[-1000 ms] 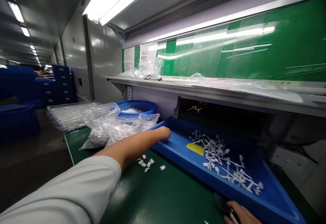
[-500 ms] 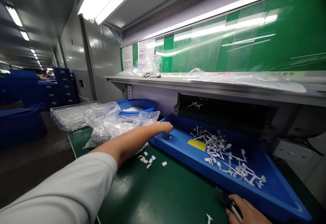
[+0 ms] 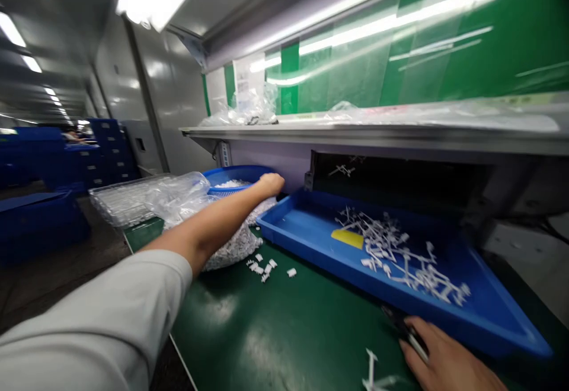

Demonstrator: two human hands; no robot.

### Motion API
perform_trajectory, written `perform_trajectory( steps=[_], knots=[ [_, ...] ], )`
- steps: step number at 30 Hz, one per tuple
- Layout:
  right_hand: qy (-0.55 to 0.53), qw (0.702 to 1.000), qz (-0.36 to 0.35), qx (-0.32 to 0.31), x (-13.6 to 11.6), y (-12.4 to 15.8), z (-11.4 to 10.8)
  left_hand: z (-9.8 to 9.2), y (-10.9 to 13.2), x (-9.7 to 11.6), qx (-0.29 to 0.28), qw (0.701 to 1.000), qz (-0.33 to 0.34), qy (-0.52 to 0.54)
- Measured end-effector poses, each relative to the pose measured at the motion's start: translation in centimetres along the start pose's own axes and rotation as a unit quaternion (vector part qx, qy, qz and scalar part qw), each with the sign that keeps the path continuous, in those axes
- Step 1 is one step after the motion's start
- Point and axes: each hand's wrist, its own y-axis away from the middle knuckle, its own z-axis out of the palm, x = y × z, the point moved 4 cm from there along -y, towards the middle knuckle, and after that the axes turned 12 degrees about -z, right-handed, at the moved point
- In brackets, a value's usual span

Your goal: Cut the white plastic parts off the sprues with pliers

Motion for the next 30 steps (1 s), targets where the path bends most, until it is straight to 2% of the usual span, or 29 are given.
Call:
perform_trajectory(
  steps=[2,4,5,7,8,9,10,12,14,16,20,22,24,26,27,30],
  knots=[
    [0.031,0.999,-0.008,0.006,-2.3,0.8,-1.9,-0.8,0.1,-0.1,-0.013,1.000,-0.006,-0.015],
    [0.041,0.999,-0.018,0.004,-4.1,1.0,-3.2,-0.4,1.4,1.8,-0.019,1.000,0.014,-0.013],
    [0.044,0.999,-0.018,0.008,-4.6,1.0,-3.6,0.2,2.7,3.3,-0.024,0.999,0.039,-0.005],
    [0.042,0.999,-0.013,0.008,-4.9,1.0,-3.8,1.4,7.3,6.9,-0.048,0.990,0.132,0.028],
    [0.040,0.999,-0.009,0.009,-4.8,1.0,-3.8,2.0,10.5,9.0,-0.076,0.969,0.228,0.061],
    [0.036,0.999,-0.007,0.011,-4.8,1.1,-3.7,2.5,14.0,10.7,-0.112,0.935,0.324,0.093],
    [0.031,0.999,-0.007,0.014,-4.8,1.3,-3.6,3.1,17.3,12.0,-0.153,0.905,0.380,0.115],
    [0.016,1.000,-0.010,0.024,-4.8,1.4,-3.5,4.3,22.5,13.5,-0.218,0.879,0.403,0.135],
    [-0.007,0.999,-0.008,0.035,-4.9,1.5,-3.7,5.3,25.4,14.3,-0.247,0.864,0.399,0.183],
    [-0.045,0.998,0.000,0.042,-4.9,1.6,-4.1,6.1,26.1,14.8,-0.226,0.853,0.397,0.254],
    [-0.161,0.987,-0.007,0.025,-5.5,1.7,-5.3,7.2,24.0,15.1,-0.124,0.848,0.366,0.363],
    [-0.259,0.966,-0.015,0.020,-6.4,1.8,-5.5,7.4,23.1,15.0,-0.090,0.843,0.356,0.393],
    [-0.385,0.922,-0.005,0.044,-7.3,1.8,-5.1,7.5,22.9,14.9,-0.075,0.832,0.358,0.417],
    [-0.476,0.875,0.018,0.090,-8.0,1.7,-4.3,7.6,23.0,14.7,-0.077,0.830,0.333,0.440],
    [-0.492,0.862,0.030,0.115,-8.3,1.5,-3.8,7.8,23.1,14.6,-0.089,0.834,0.305,0.451],
    [-0.501,0.848,0.057,0.165,-8.7,1.3,-2.6,8.8,23.3,14.5,-0.156,0.839,0.248,0.458]
  ],
)
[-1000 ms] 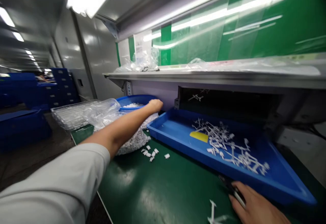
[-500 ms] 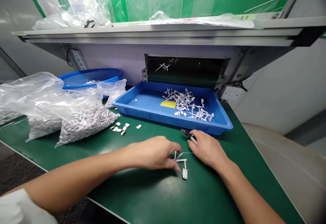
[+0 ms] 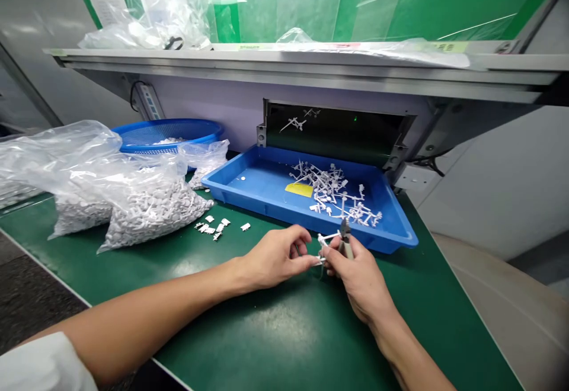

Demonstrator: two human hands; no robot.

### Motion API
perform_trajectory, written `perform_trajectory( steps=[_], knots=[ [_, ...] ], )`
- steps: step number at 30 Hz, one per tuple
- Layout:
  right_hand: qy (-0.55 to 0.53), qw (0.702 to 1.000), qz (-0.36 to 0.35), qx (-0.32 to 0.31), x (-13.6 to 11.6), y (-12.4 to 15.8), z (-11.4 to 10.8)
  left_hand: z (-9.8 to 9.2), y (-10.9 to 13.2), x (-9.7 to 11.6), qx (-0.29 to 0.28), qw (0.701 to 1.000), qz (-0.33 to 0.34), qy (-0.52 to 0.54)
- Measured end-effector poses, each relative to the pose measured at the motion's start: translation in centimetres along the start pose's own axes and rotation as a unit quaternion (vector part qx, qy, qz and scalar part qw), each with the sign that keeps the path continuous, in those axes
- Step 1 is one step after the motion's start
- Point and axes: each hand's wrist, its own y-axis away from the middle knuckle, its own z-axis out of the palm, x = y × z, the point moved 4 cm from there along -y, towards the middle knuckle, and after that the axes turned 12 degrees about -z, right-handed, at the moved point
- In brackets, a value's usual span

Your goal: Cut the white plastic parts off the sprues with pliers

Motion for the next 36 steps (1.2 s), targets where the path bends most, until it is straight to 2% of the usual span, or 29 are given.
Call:
perform_trajectory(
  steps=[3,5,7,8,10,13,16,21,28,36],
  knots=[
    [-0.018,1.000,0.005,0.013,0.3,0.0,-0.1,0.5,0.1,0.0,-0.045,0.998,0.044,-0.012],
    [-0.014,1.000,-0.011,0.013,0.0,-0.1,-0.9,0.1,-0.1,0.1,-0.025,0.997,0.073,-0.017],
    [0.080,0.996,-0.032,0.015,-0.3,-0.4,-2.2,-0.7,-0.4,-0.2,0.001,0.998,0.057,0.008],
    [0.162,0.986,-0.041,0.008,-0.3,-0.6,-2.7,-1.0,-0.5,-0.5,0.009,0.999,0.038,0.031],
    [0.334,0.940,-0.066,-0.038,-0.4,-0.8,-3.0,-1.5,-0.7,-0.9,0.016,0.997,0.007,0.077],
    [0.457,0.872,-0.128,-0.120,0.0,-0.6,-2.0,-1.7,-0.6,-1.1,0.015,0.994,0.003,0.112],
    [0.489,0.846,-0.165,-0.134,0.4,-0.1,-1.1,-1.4,-0.5,-1.2,-0.005,0.991,0.012,0.134],
    [0.509,0.827,-0.198,-0.132,0.6,0.2,-1.1,-1.1,-0.4,-1.4,-0.027,0.985,0.009,0.168],
    [0.545,0.791,-0.244,-0.130,0.5,0.1,-0.8,-1.1,-0.5,-1.4,-0.035,0.989,0.022,0.143],
    [0.554,0.779,-0.263,-0.132,0.3,0.3,-0.7,-1.2,-0.5,-1.2,-0.051,0.985,0.018,0.161]
  ],
)
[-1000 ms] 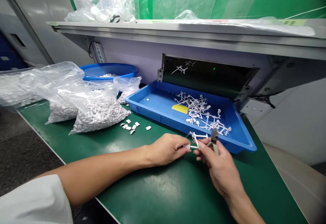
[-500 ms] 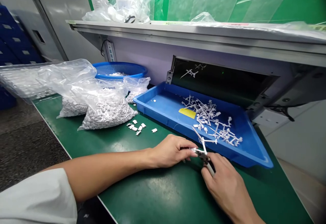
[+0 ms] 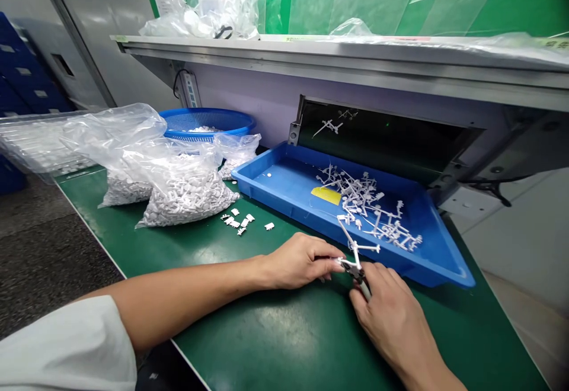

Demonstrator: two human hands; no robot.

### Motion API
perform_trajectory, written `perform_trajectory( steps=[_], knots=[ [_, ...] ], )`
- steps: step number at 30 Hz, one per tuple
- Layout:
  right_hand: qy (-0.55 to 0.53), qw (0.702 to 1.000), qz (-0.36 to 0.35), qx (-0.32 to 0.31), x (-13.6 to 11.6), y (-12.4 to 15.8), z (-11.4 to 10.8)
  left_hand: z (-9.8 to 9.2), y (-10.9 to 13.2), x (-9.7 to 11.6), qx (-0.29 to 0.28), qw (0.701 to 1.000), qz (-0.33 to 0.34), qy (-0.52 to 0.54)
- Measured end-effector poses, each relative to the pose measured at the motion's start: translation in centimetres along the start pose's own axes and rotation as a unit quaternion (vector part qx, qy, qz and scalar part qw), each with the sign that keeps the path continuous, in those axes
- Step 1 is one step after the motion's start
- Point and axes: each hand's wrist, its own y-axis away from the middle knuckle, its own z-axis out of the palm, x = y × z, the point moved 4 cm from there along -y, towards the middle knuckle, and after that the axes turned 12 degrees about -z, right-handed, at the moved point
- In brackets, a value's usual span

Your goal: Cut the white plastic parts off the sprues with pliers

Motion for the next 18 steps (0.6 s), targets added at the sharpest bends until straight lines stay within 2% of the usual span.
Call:
perform_trajectory(
  steps=[4,7,10,12,13,15,17,18],
  knots=[
    [-0.005,0.998,0.044,-0.042,-0.5,-0.1,0.6,-0.1,0.1,-0.3,0.007,0.999,0.018,-0.032],
    [-0.052,0.989,0.094,-0.104,-0.4,-0.1,0.7,0.0,-0.1,-0.6,-0.002,0.999,0.018,-0.052],
    [-0.164,0.960,0.110,-0.198,0.9,0.6,-0.1,-0.4,-0.3,0.1,-0.057,0.993,0.006,-0.099],
    [-0.231,0.935,0.119,-0.241,2.2,1.2,-1.2,-1.8,0.1,0.9,-0.094,0.979,0.003,-0.179],
    [-0.245,0.933,0.129,-0.231,2.8,1.2,-1.9,-3.1,0.5,1.2,-0.089,0.970,0.001,-0.228],
    [-0.237,0.952,0.137,-0.139,3.3,0.6,-3.0,-6.4,1.6,1.3,-0.036,0.944,-0.035,-0.326],
    [-0.196,0.976,0.094,-0.025,2.5,-0.7,-3.3,-10.2,2.7,0.8,0.021,0.904,-0.123,-0.408],
    [-0.168,0.984,0.054,0.010,1.7,-1.3,-2.9,-11.8,3.1,0.6,0.033,0.882,-0.167,-0.439]
  ],
)
